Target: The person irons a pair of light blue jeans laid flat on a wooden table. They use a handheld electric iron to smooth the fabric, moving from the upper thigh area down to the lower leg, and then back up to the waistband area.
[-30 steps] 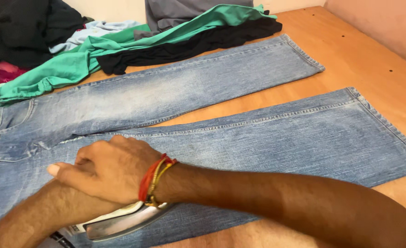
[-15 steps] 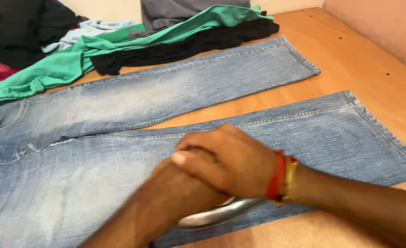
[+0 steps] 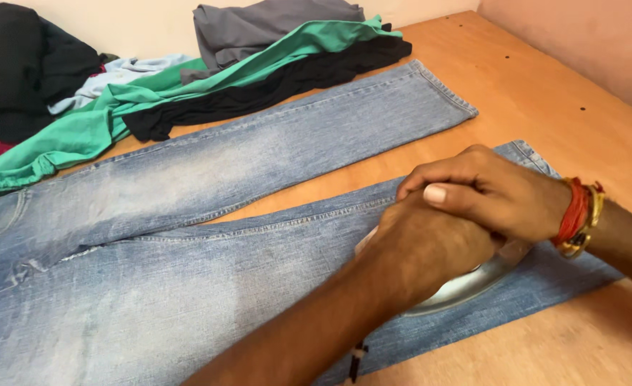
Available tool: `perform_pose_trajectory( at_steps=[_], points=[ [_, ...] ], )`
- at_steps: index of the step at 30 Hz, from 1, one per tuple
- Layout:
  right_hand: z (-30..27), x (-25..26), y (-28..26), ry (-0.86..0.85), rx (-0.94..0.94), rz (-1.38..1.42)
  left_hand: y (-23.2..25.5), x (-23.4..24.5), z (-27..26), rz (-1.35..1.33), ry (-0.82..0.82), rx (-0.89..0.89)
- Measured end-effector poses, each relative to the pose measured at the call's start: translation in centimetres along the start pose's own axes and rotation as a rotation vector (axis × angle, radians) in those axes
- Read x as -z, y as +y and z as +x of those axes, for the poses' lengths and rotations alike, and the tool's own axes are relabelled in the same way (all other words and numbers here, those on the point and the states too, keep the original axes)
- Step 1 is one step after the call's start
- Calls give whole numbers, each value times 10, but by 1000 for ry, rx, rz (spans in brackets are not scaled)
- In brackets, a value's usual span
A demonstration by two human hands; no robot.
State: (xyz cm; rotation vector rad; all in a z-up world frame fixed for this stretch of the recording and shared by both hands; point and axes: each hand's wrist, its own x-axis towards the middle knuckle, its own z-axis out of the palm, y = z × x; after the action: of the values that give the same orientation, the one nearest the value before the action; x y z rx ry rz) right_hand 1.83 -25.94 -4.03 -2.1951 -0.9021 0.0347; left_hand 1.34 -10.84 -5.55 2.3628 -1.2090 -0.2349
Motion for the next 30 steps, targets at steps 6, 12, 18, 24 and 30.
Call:
perform_pose_trajectory(
  at_steps=[6,12,18,24,30],
  points=[
    [1,-1,3,-3,-23,-38,-1,-3,9,37,-62,39],
    [17,-21,-24,34,-1,-51,-12,8,-18,3,30,-19],
    [49,-66,-68,81,-34,-93,-32,40,-78,-41,-51,136],
    [91,-112,-108,107,22,24,-58,73,-145,-18,-129,275],
    [137,-166,-135,139,42,68,-104,98,-211,7,-163,499]
  ],
)
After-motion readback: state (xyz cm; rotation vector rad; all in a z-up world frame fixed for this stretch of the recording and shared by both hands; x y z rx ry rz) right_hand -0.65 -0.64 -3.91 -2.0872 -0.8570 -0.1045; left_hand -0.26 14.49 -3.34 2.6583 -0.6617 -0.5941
